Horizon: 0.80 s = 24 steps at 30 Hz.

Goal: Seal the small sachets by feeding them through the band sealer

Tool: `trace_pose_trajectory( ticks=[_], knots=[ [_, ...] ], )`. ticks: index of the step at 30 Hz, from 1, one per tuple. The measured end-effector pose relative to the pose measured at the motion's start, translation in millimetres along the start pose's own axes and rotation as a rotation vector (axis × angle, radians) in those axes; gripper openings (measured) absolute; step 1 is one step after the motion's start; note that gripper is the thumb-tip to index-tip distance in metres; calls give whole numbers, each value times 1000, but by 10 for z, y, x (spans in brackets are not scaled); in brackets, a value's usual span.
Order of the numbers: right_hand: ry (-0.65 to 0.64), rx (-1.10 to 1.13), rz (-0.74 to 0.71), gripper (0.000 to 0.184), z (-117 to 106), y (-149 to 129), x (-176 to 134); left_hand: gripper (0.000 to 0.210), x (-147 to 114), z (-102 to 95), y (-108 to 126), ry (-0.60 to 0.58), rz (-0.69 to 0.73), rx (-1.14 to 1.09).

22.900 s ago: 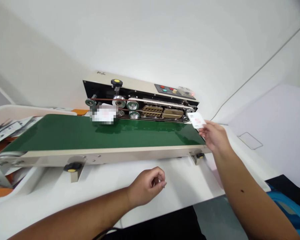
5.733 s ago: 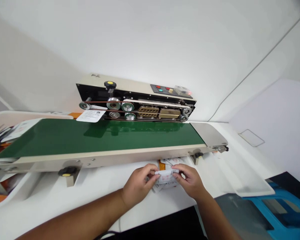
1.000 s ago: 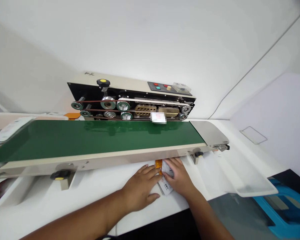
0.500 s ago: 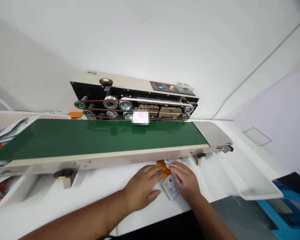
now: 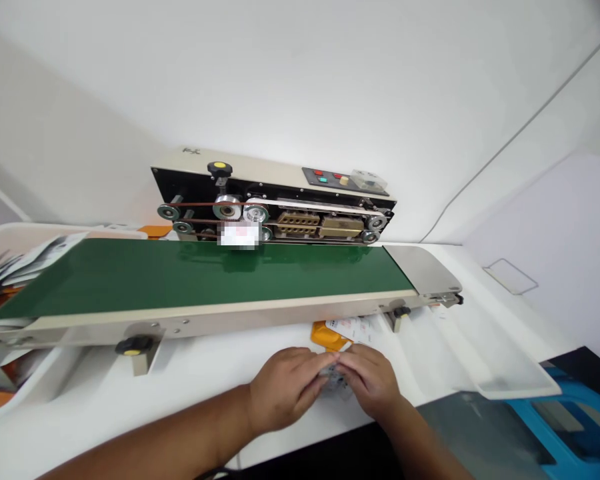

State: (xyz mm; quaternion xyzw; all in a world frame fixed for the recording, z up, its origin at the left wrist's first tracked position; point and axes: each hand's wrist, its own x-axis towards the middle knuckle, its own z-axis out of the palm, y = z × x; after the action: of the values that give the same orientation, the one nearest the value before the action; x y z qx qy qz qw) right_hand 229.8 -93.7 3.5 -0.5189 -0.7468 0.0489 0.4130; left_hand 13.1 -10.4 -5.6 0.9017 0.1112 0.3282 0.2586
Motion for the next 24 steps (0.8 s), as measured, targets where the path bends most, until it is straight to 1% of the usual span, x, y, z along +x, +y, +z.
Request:
trace_pose_trajectory(
  ticks=[2,3,4,6,8,10,12,13,14,15,17,19,21,22,24],
  knots=[
    [85,105,171,15,88,-23,-17,35,17,-9,15,43,-107,-101],
    [128,179,269,19,136,-31,-31,31,28,-14,25,77,-189,-157],
    [145,262,366,25,180,-39,-44,28,39,-17,32,110,-274,-214],
    [114,405,526,31,240,-59,-49,20,57,-15,37,155,-407,-316],
    [54,462,624,29,240,-86,-14,13,65,-5,28,171,-459,-386],
    [-54,457,644,28,184,-112,50,14,70,6,13,155,-445,-432],
    [-223,443,612,24,108,-127,110,28,79,10,3,112,-408,-454],
    [-287,454,603,22,76,-127,128,33,86,9,1,83,-395,-452],
    [-320,481,610,22,51,-121,135,35,96,6,1,53,-391,-442],
    [-324,518,633,23,34,-112,133,32,108,2,2,32,-398,-425],
    [-291,574,692,25,12,-86,111,22,129,-1,5,12,-434,-405],
    [-284,533,707,20,-18,-69,92,16,138,5,2,30,-484,-419],
    [-322,423,663,13,-76,-72,99,12,134,20,-9,58,-529,-463],
    [-352,368,632,12,-116,-80,112,11,128,28,-17,65,-547,-493],
    [-420,284,566,17,-220,-96,156,11,115,42,-32,68,-566,-546]
  ],
)
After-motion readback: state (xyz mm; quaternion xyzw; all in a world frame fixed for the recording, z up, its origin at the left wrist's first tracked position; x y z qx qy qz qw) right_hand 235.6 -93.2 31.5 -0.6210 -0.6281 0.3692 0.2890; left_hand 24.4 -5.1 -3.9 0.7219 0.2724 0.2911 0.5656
